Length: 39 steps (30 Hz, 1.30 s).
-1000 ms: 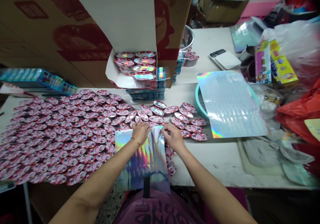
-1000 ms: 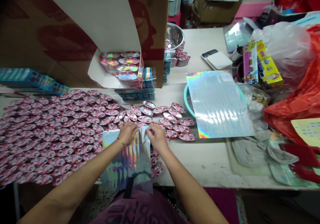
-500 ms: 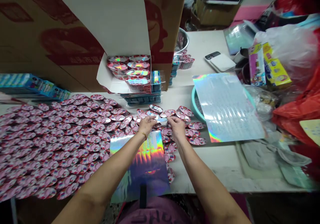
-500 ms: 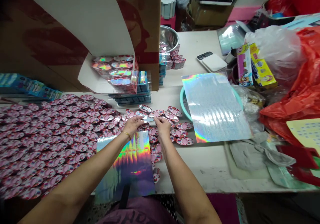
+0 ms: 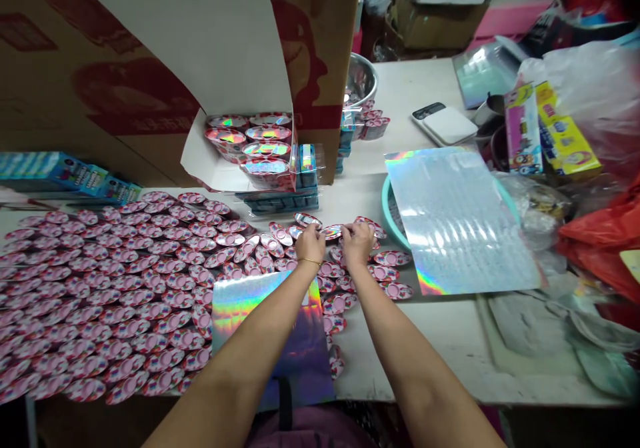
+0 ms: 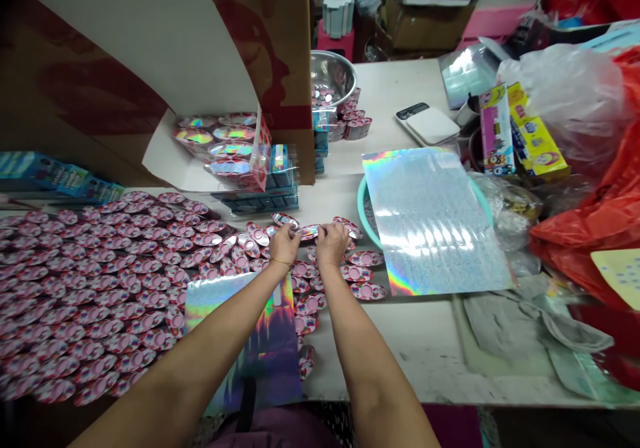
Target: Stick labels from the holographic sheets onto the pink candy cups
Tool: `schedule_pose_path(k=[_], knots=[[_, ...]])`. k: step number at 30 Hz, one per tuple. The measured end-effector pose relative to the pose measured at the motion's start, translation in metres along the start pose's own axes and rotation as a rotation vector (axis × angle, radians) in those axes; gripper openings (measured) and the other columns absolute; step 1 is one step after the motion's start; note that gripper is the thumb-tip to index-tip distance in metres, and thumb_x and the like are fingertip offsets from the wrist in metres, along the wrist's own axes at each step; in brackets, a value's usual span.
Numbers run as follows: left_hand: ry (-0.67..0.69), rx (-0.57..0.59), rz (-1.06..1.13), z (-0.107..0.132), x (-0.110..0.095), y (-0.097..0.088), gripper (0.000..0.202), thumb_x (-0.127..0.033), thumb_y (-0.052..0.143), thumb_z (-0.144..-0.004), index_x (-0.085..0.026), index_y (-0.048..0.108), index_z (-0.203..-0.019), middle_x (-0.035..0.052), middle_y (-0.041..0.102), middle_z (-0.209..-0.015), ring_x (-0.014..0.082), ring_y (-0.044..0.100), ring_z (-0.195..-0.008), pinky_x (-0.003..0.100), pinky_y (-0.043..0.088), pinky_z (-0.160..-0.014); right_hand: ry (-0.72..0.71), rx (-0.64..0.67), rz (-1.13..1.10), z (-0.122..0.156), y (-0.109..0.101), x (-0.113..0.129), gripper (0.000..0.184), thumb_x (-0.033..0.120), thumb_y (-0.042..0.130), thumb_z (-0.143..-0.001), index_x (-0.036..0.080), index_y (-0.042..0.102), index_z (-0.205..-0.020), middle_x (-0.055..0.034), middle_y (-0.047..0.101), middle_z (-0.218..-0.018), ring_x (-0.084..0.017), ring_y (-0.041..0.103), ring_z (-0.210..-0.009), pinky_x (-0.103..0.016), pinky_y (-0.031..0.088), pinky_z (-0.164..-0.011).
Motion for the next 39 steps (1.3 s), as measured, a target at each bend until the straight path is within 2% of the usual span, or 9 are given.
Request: schedule_pose_path(k=[11,15,22,26,29,31,34,36,39], knots=[[-0.039,0.066,-0.183,-0.004,-0.006,-0.004,0.026,-0.025,0.050,-0.076,-0.021,0.058,-0.100,0.0081,0.066,-0.085,0.0205,0.060,-0.085,0.028,0.041,-0.071,0.036,0.066,0.096,-0.012,-0.003,0.006,0.014,0.021,0.051,-0.073,0.018,0.063,-0.067,-0.0081,0.058,-0.083,-0.022,0.040,-0.082,-0.033,0.025,-0.071],[-0.039,0.080,-0.229,-0.004,-0.008,-0.005,0.024,-0.026,0.051,-0.075,-0.021,0.057,-0.097,0.0086,0.066,-0.084,0.0210,0.060,-0.085,0.028,0.041,-0.071,0.040,0.092,0.126,-0.013,-0.005,0.007,0.011,0.021,0.051,-0.073,0.018,0.062,-0.072,-0.0077,0.058,-0.085,-0.022,0.041,-0.084,-0.032,0.025,-0.071],[-0.022,0.010,-0.273,0.001,-0.005,-0.016,0.024,-0.021,0.053,-0.072,-0.018,0.055,-0.096,0.0116,0.062,-0.093,0.0225,0.059,-0.085,0.030,0.041,-0.068,0.053,0.101,0.139,-0.010,-0.007,0.010,0.009,0.023,0.052,-0.075,0.019,0.059,-0.078,-0.0062,0.059,-0.088,-0.022,0.042,-0.086,-0.032,0.023,-0.072],[0.082,0.001,-0.168,0.010,0.000,-0.026,0.020,-0.029,0.053,-0.075,-0.018,0.057,-0.092,0.0070,0.062,-0.087,0.0192,0.057,-0.082,0.028,0.040,-0.068,0.022,0.137,0.204,-0.015,-0.008,0.012,0.016,0.032,0.056,-0.074,0.018,0.060,-0.081,-0.0079,0.059,-0.090,-0.023,0.044,-0.088,-0.033,0.025,-0.074],[0.216,0.034,-0.137,0.016,0.020,-0.049,0.020,-0.034,0.052,-0.077,-0.018,0.061,-0.084,0.0048,0.060,-0.082,0.0167,0.055,-0.081,0.026,0.040,-0.072,-0.015,0.153,0.228,-0.019,-0.012,0.011,0.019,0.035,0.058,-0.073,0.017,0.061,-0.079,-0.0087,0.059,-0.088,-0.024,0.045,-0.088,-0.034,0.026,-0.075],[0.303,0.114,-0.159,0.023,0.043,-0.068,0.024,-0.039,0.055,-0.074,-0.019,0.063,-0.086,0.0038,0.059,-0.083,0.0169,0.053,-0.083,0.026,0.039,-0.075,-0.118,0.161,0.149,-0.014,-0.016,0.013,0.019,0.034,0.056,-0.076,0.018,0.061,-0.084,-0.0075,0.059,-0.089,-0.022,0.047,-0.087,-0.032,0.028,-0.075],[0.341,0.274,-0.286,0.037,0.079,-0.088,0.031,-0.043,0.067,-0.062,-0.023,0.064,-0.085,0.0034,0.058,-0.087,0.0210,0.050,-0.090,0.031,0.036,-0.079,-0.418,0.277,-0.042,0.014,-0.017,0.026,0.018,0.029,0.051,-0.081,0.019,0.062,-0.091,-0.0049,0.058,-0.090,-0.018,0.049,-0.085,-0.028,0.031,-0.074],[0.310,0.310,-0.347,0.045,0.095,-0.090,0.031,-0.039,0.071,-0.058,-0.023,0.064,-0.084,0.0038,0.056,-0.090,0.0230,0.048,-0.091,0.033,0.035,-0.079,-0.599,0.383,-0.076,0.042,-0.014,0.037,0.017,0.029,0.051,-0.081,0.022,0.063,-0.092,-0.0038,0.058,-0.089,-0.017,0.048,-0.084,-0.028,0.032,-0.073],[0.257,0.258,-0.329,0.052,0.104,-0.080,0.020,-0.033,0.067,-0.063,-0.022,0.063,-0.078,0.0038,0.054,-0.093,0.0222,0.046,-0.092,0.034,0.034,-0.078,-0.776,0.451,0.038,0.081,-0.004,0.047,0.017,0.030,0.055,-0.079,0.027,0.063,-0.094,-0.0036,0.058,-0.088,-0.019,0.047,-0.083,-0.030,0.031,-0.069]])
Point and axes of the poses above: each hand's wrist, its own z-axis away from the middle knuckle, its own y-axis out of the palm, x = y × z, the point moved 2 cm from there along -z, towards the middle knuckle
